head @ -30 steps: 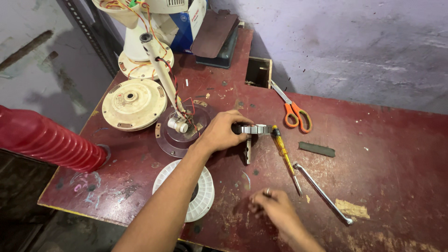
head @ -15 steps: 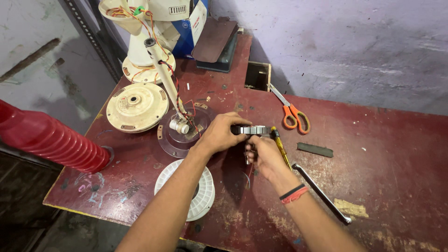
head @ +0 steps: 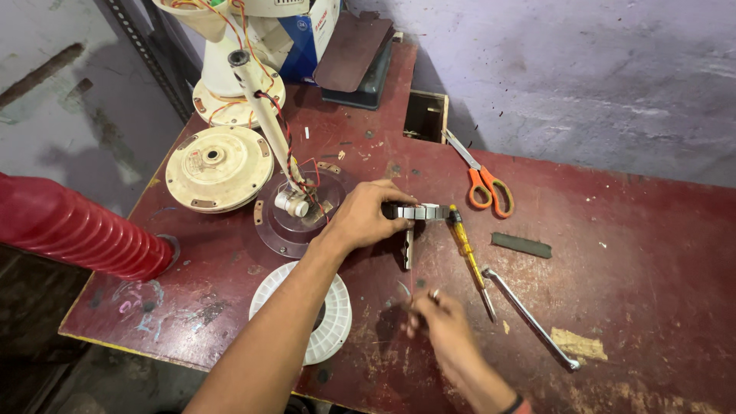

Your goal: The person uses a screwdriver to adjust a metal rotor component on a workbench, then winds copper wire around the rotor slots by hand. The person rotates the rotor and continues winding the wire into the slots.

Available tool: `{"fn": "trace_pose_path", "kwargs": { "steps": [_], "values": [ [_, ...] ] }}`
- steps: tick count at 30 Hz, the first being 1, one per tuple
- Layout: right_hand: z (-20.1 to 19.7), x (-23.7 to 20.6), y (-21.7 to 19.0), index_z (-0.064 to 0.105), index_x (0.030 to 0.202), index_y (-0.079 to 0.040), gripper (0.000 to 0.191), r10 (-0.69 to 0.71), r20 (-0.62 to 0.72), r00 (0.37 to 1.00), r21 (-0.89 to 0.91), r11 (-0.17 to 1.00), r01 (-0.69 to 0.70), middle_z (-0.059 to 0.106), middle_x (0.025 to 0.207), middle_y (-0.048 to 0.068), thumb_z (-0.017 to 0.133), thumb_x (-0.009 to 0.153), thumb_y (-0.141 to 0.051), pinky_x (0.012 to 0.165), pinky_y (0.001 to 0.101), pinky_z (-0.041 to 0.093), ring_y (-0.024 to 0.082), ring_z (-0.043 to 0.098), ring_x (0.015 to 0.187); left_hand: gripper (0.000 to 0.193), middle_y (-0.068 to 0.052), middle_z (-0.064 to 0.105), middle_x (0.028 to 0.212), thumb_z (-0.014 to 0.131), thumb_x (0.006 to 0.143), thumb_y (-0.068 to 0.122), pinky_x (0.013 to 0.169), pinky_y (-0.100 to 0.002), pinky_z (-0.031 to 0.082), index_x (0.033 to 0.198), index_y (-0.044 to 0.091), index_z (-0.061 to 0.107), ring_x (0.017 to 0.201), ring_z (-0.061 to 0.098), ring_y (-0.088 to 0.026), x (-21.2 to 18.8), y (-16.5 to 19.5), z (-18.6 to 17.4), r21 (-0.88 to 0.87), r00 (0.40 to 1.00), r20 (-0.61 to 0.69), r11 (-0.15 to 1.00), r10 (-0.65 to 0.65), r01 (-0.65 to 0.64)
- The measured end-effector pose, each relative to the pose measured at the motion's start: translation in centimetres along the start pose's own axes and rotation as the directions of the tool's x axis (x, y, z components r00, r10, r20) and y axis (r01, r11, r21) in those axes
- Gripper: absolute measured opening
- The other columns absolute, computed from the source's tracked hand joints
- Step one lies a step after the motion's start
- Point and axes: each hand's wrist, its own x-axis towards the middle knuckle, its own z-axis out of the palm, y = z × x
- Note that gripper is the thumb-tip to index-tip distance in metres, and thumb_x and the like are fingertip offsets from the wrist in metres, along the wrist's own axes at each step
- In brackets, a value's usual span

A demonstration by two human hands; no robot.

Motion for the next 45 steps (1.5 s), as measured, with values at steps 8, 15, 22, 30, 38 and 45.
{"fn": "trace_pose_path", "kwargs": {
  "steps": [8, 15, 22, 30, 38, 45],
  "values": [
    [-1.2, -2.7, 4.0, 0.069, 0.097, 0.003, 0.014, -0.096, 0.205, 0.974, -0.063, 0.992, 0.111, 0.073, 0.077, 0.014, 0.059, 0.092, -0.006, 0.073, 0.0349, 0.058, 0.023, 0.072, 0.073, 0.037, -0.01, 0.073, 0.1, 0.083, 0.072, 0.015, 0.085, -0.037, 0.055, 0.108, 0.013, 0.079, 0.093, 0.071, -0.028, 0.0, 0.4, -0.2, -0.025, 1.0, 0.004, 0.999, -0.028, 0.028],
    [-1.1, -2.7, 1.7, 0.07, 0.094, -0.001, 0.017, -0.011, 0.195, 0.981, -0.114, 0.993, 0.034, 0.074, 0.081, 0.01, 0.06, 0.092, -0.014, 0.081, 0.0344, 0.059, 0.022, 0.072, 0.08, 0.043, -0.014, 0.073, 0.105, 0.073, 0.069, 0.004, 0.089, -0.036, 0.055, 0.113, 0.005, 0.075, 0.098, 0.071, -0.031, -0.3, -0.1, -0.4, -0.021, 0.997, 0.008, 0.997, 0.079, -0.078],
    [-0.1, -1.8, -3.0, 0.067, 0.104, -0.004, 0.018, -0.165, 0.164, 0.972, -0.128, 0.974, 0.187, 0.07, 0.083, 0.01, 0.064, 0.094, -0.019, 0.075, 0.0351, 0.052, 0.021, 0.065, 0.075, 0.04, -0.015, 0.075, 0.105, 0.072, 0.071, 0.001, 0.087, -0.035, 0.057, 0.111, 0.003, 0.075, 0.097, 0.074, -0.031, -0.4, -0.2, 0.5, -0.068, 0.995, -0.011, 0.992, 0.103, -0.104],
    [2.0, -0.2, -6.7, 0.064, 0.118, 0.003, 0.027, -0.326, 0.155, 0.933, -0.048, 0.94, 0.337, 0.069, 0.082, 0.01, 0.061, 0.095, -0.011, 0.07, 0.033, 0.059, 0.017, 0.068, 0.073, 0.038, -0.015, 0.075, 0.104, 0.076, 0.072, 0.006, 0.086, -0.036, 0.058, 0.11, 0.003, 0.076, 0.096, 0.074, -0.03, -0.5, 0.2, 0.4, -0.035, 0.996, -0.018, 0.996, 0.083, -0.084],
    [3.6, -0.4, -8.1, 0.064, 0.124, 0.001, 0.028, -0.472, 0.166, 0.866, 0.073, 0.881, 0.467, 0.068, 0.085, 0.007, 0.06, 0.097, -0.006, 0.069, 0.0309, 0.056, 0.014, 0.066, 0.076, 0.042, -0.016, 0.075, 0.104, 0.077, 0.071, 0.007, 0.085, -0.036, 0.058, 0.113, 0.004, 0.075, 0.095, 0.074, -0.031, -0.5, 0.4, 0.1, -0.04, 0.998, -0.018, 0.997, 0.063, -0.063],
    [3.3, -0.6, -10.0, 0.049, 0.15, -0.006, 0.054, -0.567, 0.162, 0.808, 0.167, 0.822, 0.544, 0.065, 0.084, 0.005, 0.057, 0.097, -0.004, 0.069, 0.0299, 0.056, 0.013, 0.063, 0.075, 0.044, -0.016, 0.075, 0.107, 0.078, 0.072, 0.008, 0.087, -0.037, 0.057, 0.115, 0.004, 0.073, 0.097, 0.074, -0.031, -0.3, 0.8, 0.1, -0.049, 0.994, -0.04, 0.993, 0.103, -0.105]
  ]
}}
